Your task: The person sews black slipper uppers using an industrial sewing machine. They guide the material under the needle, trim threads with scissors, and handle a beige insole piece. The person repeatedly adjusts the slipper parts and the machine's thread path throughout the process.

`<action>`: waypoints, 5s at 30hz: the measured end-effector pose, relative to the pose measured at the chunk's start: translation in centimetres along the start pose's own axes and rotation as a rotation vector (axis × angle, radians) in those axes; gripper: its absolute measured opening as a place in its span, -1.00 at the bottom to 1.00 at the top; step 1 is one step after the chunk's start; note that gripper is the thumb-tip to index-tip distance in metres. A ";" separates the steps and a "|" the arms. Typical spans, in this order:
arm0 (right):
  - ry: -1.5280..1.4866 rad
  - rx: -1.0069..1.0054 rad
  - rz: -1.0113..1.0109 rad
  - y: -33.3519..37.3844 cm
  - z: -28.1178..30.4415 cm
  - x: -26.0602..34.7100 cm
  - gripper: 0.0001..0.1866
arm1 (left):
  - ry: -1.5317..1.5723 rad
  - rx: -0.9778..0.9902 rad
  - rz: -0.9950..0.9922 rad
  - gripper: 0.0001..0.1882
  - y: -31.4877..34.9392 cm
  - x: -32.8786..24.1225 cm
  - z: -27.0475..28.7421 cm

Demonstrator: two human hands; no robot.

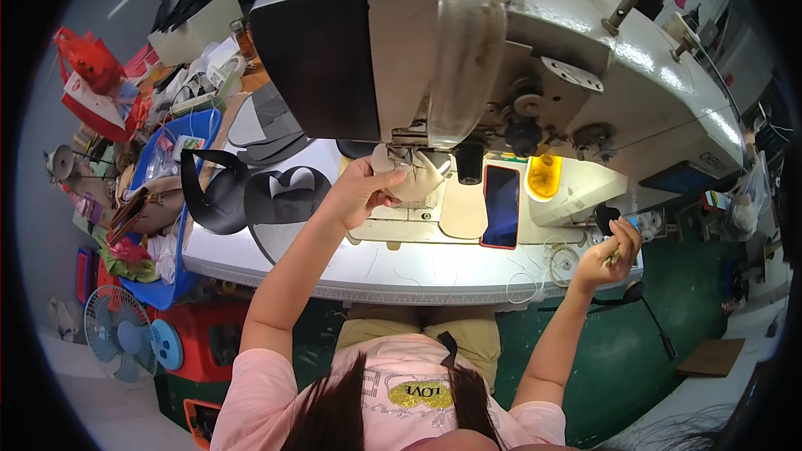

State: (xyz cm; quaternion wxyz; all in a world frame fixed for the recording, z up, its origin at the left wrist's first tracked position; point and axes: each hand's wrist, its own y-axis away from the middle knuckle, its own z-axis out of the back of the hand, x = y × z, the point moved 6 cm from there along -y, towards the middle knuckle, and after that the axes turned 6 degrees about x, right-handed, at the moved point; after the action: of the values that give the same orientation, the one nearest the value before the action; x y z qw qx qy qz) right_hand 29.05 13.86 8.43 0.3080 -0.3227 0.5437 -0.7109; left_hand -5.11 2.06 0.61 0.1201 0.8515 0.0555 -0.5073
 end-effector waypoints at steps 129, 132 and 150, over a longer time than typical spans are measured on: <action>-0.666 1.064 -0.245 6.5 -9.8 14.7 -0.77 | -1.832 -0.547 -1.383 -0.75 10.2 -8.5 -10.3; -0.668 1.037 -0.250 7.0 -10.1 14.6 -0.76 | -1.858 -0.576 -1.399 -0.75 9.7 -8.5 -10.1; -0.952 0.645 -0.368 3.9 -11.6 14.4 -0.77 | -1.832 -0.645 -1.399 -0.80 8.3 -8.6 -10.0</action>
State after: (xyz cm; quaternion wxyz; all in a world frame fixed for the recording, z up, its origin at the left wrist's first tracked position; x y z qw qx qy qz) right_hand 11.49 8.27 4.08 0.4716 -0.5847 0.0385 -0.6590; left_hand 1.09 -3.14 13.98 0.0210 -0.1108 0.5254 -0.8433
